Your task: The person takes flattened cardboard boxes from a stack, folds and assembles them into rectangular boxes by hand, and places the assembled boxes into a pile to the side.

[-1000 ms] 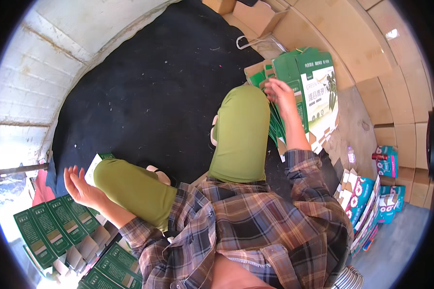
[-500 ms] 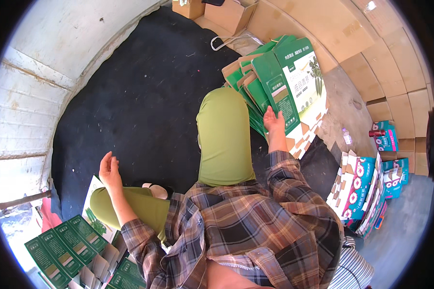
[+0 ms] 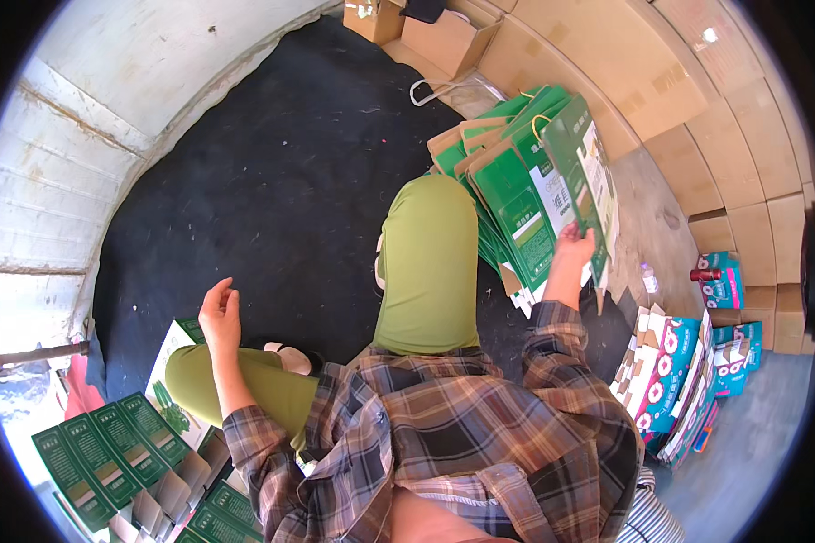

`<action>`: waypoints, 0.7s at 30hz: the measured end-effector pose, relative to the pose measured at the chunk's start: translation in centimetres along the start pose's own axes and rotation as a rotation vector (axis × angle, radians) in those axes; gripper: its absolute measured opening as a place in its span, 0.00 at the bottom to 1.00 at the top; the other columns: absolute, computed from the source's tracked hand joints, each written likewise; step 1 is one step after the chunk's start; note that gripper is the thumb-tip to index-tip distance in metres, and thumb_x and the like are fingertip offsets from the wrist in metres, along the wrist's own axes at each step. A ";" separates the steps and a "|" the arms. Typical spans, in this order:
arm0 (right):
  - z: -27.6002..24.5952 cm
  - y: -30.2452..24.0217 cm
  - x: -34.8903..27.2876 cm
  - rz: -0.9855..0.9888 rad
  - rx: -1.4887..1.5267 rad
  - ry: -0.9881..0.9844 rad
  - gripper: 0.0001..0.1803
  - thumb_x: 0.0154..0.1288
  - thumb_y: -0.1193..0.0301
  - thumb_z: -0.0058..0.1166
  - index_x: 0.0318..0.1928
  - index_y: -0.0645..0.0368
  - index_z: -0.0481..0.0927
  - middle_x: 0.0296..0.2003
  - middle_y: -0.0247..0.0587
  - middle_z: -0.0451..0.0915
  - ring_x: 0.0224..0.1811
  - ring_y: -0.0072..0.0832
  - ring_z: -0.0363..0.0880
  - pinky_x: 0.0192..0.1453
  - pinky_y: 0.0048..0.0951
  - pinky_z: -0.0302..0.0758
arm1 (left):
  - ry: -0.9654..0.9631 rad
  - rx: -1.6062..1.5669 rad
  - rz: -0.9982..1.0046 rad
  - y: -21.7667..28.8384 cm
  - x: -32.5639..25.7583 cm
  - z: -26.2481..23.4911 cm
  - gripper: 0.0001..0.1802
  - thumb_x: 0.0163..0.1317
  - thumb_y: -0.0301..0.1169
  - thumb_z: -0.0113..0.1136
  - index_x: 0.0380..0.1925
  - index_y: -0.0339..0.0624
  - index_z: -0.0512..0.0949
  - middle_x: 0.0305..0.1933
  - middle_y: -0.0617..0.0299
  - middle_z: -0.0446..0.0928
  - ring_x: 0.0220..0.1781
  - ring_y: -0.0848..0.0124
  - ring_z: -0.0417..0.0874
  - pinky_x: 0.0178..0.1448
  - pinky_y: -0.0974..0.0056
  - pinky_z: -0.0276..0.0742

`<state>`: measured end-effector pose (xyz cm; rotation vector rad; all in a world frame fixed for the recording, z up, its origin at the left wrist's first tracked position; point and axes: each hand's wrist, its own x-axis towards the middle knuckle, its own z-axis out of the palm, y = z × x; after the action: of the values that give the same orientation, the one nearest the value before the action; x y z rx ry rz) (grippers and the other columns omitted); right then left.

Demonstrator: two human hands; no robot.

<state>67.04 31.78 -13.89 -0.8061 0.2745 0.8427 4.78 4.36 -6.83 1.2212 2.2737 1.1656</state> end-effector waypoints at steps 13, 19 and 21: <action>10.3 -1.0 -18.3 -0.413 -0.363 -0.502 0.10 0.65 0.74 0.54 0.46 0.63 0.75 0.42 0.42 0.79 0.39 0.26 0.78 0.40 0.25 0.76 | 0.000 0.011 0.058 1.6 0.2 0.7 0.13 0.57 0.21 0.60 0.44 0.38 0.80 0.32 0.60 0.77 0.30 0.73 0.78 0.35 0.68 0.75; 15.0 -0.5 -21.1 -0.593 -0.494 -0.816 0.15 0.66 0.79 0.51 0.53 0.67 0.73 0.48 0.41 0.77 0.46 0.25 0.77 0.48 0.28 0.76 | 0.014 0.012 0.056 1.4 0.5 0.5 0.13 0.57 0.22 0.60 0.44 0.38 0.80 0.31 0.60 0.78 0.31 0.72 0.79 0.36 0.68 0.76; 16.7 -0.3 -22.0 -0.631 -0.485 -0.920 0.15 0.67 0.79 0.51 0.54 0.68 0.73 0.49 0.41 0.76 0.47 0.25 0.76 0.53 0.28 0.73 | 0.015 -0.021 0.042 1.3 0.6 0.4 0.13 0.58 0.23 0.60 0.44 0.39 0.80 0.32 0.61 0.79 0.32 0.73 0.79 0.37 0.68 0.76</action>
<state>51.50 31.60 8.89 -0.7964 -0.9865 0.5961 5.39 5.44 -5.97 1.2622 2.2512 1.2139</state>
